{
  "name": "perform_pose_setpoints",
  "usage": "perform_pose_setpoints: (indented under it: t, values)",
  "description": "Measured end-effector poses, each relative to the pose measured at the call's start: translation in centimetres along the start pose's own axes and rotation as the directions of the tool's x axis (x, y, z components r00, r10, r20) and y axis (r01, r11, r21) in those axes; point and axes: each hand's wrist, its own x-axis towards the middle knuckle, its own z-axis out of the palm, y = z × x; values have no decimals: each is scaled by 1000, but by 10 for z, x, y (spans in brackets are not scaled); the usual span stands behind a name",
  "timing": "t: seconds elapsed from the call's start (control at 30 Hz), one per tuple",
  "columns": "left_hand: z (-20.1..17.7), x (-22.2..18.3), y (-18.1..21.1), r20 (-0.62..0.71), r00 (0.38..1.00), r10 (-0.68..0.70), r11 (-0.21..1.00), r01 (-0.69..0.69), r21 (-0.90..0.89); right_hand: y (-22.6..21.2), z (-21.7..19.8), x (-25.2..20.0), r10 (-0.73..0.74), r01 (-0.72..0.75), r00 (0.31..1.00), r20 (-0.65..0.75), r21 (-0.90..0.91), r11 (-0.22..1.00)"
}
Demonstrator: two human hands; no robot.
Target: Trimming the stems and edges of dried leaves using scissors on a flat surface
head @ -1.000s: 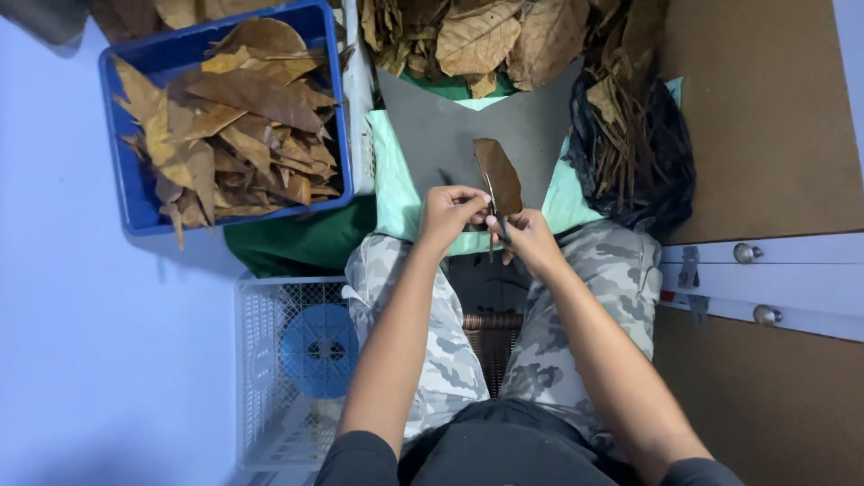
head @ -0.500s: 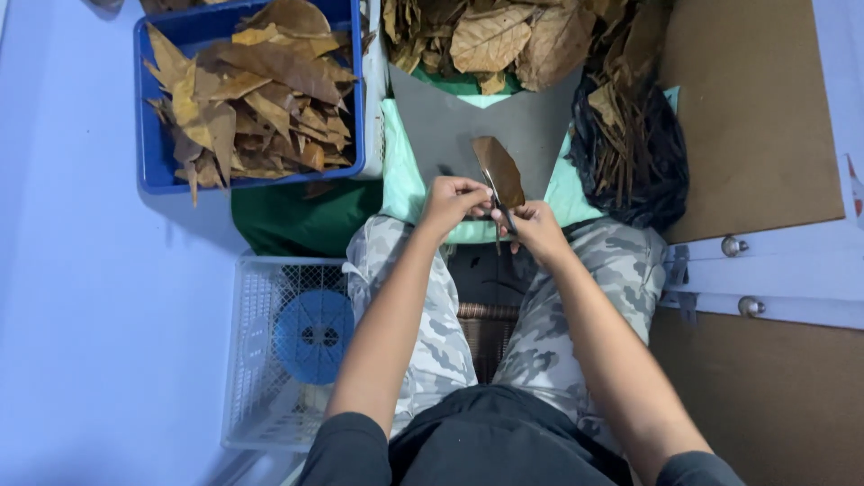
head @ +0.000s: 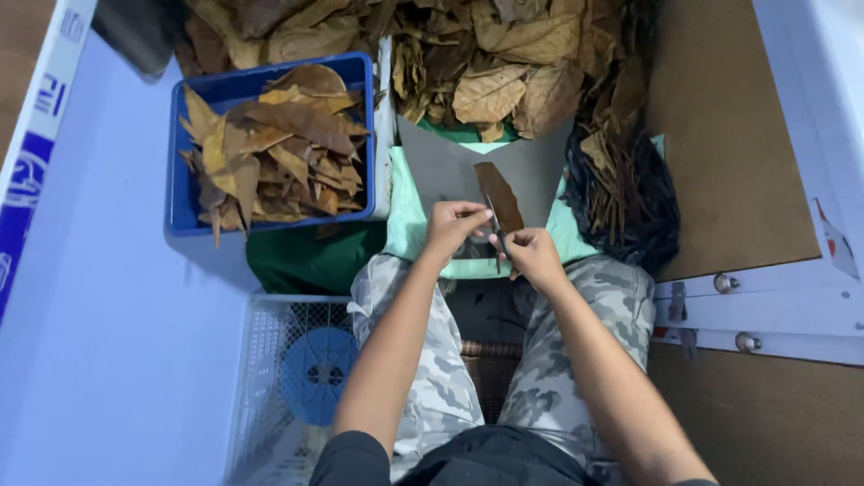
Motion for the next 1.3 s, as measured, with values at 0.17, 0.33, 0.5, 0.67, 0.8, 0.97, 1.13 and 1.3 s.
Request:
perform_pose_setpoints:
  t: [0.17,0.33,0.5,0.67,0.8,0.97,1.13,1.3]
  values:
    - [-9,33,-25,-21,1000,22,1000,-22,-6,9,3,25,13,-13,1000,12,-24,1000]
    - [-14,32,-32,17,999,28,999,-28,-24,12,-1,26,50,-53,996,77,38,998]
    - [-12,28,-25,49,998,38,999,-37,-16,27,1,40,69,-74,990,126,35,997]
    - [-14,30,-29,59,998,7,999,-4,-45,30,1,40,82,-94,988,128,94,991]
    - [-11,32,-25,58,998,-16,999,18,-41,41,-5,50,62,-70,993,101,84,994]
    - [-9,33,-13,72,997,-30,999,32,-36,26,-3,48,46,-52,997,68,96,994]
    - [-8,29,-2,78,996,-34,998,39,-54,32,-3,52,5,-10,998,57,92,996]
    - [-7,29,-1,79,996,-52,997,56,-48,41,-3,54,-26,23,999,38,74,997]
